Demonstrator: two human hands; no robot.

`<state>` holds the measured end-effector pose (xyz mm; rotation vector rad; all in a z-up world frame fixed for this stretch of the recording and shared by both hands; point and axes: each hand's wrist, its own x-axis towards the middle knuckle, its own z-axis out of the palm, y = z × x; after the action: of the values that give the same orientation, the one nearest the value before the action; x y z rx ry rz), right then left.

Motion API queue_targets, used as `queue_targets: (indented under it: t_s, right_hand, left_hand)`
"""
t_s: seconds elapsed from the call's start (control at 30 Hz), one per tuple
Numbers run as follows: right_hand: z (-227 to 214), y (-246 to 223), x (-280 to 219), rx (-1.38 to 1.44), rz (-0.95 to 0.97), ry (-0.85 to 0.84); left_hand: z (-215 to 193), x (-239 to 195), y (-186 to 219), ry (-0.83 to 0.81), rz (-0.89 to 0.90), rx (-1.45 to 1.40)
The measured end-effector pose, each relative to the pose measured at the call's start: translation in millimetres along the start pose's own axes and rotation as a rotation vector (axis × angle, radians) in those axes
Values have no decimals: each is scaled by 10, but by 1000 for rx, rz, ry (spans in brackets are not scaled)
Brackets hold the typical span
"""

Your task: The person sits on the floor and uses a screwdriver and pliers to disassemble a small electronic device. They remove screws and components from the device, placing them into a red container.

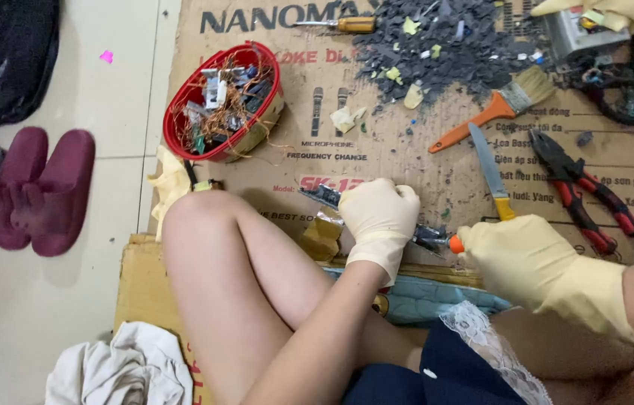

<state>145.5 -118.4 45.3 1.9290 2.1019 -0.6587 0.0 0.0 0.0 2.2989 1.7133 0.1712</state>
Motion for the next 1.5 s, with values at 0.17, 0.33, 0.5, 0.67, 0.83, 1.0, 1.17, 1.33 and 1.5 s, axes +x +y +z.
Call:
queue_targets:
  t_s: [0.17,0.33,0.5,0.67,0.83,1.0,1.17,1.33,1.5]
  right_hand:
    - [155,-36,-116,10,-17,154]
    - [30,-148,-232,-69,40,90]
    - [60,-135,-256,-123,41,170]
    - [9,-80,-258,-176,24,164]
    - [93,-30,-281,-202,-25,288]
    - [91,-68,-277,-188,-74,281]
    - [66,-157,-216,-113,18,125]
    - [-200,-285,-133,-23,36,17]
    - [-110,-133,-26,-38,-4,-111]
  left_hand:
    - [22,18,-20,-46,-17,14]
    - [-19,25,-23,-52,-18,-6]
    - [-14,28,-22,-79,-22,4]
    - [-49,12,-13,-42,-21,-14]
    - [-46,21,-11,-49,-31,-35]
    - [-99,14,1,-48,-14,-29]
    - [-61,8,-9,-18,-2,-31]
    - [-32,-1,-9,15,8,-17]
    - [-19,2,3,34,4,-14]
